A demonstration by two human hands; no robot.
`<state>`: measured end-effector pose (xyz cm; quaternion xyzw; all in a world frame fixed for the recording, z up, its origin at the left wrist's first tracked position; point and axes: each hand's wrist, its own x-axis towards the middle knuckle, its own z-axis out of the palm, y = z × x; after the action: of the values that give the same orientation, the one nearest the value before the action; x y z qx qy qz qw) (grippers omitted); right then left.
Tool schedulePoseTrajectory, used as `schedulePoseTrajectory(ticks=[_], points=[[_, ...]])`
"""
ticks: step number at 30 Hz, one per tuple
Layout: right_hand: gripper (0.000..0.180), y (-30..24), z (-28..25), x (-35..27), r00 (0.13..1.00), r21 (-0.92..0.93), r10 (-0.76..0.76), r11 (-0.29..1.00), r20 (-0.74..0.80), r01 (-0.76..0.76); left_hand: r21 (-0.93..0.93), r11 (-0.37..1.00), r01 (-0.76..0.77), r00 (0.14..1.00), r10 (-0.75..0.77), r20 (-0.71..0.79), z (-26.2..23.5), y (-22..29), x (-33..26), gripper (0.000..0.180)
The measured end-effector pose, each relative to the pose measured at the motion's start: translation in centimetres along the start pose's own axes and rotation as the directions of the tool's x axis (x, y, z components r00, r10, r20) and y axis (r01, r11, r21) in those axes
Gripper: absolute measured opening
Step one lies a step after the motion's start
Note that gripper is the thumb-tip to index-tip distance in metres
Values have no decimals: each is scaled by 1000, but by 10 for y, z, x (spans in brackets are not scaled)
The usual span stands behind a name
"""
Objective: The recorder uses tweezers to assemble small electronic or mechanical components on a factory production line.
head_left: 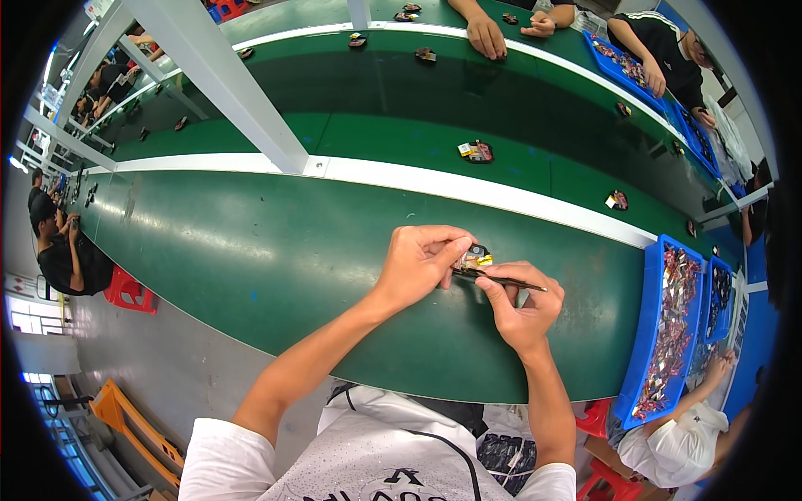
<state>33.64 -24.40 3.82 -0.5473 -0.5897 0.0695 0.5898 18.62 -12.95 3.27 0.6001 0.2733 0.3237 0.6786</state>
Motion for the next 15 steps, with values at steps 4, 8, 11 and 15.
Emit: schedulePoseTrajectory(ticks=[4,8,11,15], points=[[18,6,-2,0,999,4,-43,999,-23,43,22,999,-32,999,32,13,3,-6,2,19],[18,7,-4,-1,998,-10,-64,998,-11,64,26,999,-25,1000,25,10,5,-8,3,19],[18,9,-6,-2,998,-13,-64,998,-14,64,21,1000,-21,1000,21,7,8,-8,4,19],[18,9,-9,-1,998,-21,-67,998,-12,67,19,1000,-13,1000,13,5,12,-8,5,20]])
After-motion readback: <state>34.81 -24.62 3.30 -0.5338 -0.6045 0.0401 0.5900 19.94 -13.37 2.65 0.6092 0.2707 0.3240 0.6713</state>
